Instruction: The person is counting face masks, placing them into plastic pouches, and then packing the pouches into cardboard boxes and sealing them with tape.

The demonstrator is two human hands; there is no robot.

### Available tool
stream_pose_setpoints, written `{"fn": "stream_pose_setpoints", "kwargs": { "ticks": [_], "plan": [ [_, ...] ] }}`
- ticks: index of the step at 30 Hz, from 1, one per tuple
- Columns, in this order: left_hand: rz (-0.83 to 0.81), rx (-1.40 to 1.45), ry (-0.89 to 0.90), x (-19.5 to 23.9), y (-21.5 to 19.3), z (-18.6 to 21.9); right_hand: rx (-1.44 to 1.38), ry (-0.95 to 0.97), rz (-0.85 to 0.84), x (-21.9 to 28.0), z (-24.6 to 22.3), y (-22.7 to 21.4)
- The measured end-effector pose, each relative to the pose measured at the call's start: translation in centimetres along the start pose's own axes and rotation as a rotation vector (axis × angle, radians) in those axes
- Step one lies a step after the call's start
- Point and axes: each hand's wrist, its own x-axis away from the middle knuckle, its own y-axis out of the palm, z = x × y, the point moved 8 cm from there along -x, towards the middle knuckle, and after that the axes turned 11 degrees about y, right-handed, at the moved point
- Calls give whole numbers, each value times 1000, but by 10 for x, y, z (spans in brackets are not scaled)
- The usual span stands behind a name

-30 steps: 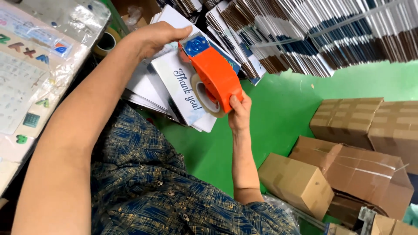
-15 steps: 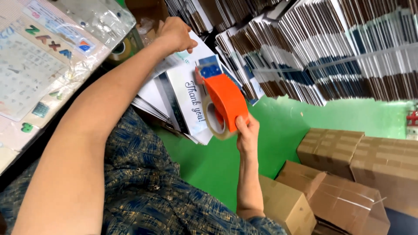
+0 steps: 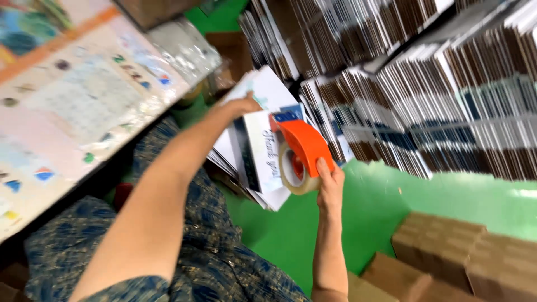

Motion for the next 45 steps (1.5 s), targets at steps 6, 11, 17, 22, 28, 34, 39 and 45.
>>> {"fn": "stream_pose_setpoints", "kwargs": {
  "ticks": [6, 11, 17, 22, 28, 34, 39, 45],
  "plan": [
    [-97, 178, 126, 47, -54, 9, -5, 27, 29, -11, 0, -9],
    [-227, -227, 540, 58, 24, 74, -26, 94, 40, -4, -13, 6],
    [-30, -246, 632, 77, 10, 81, 98, 70, -26, 10, -14, 10],
    [-92, -166, 591, 113, 4, 119, 135, 130, 105, 150, 43, -53],
    [-6, -466, 453, 141, 27, 156, 206, 192, 216, 277, 111, -98],
    [-118, -1077, 719, 238, 170, 239, 633, 235, 243, 198, 30, -10],
    [120, -1467, 738, 218, 146, 194, 1316, -27, 256, 174, 9, 14],
    [24, -1529, 932, 259, 83, 214, 908, 223, 391, 179, 14, -14]
  ]
}}
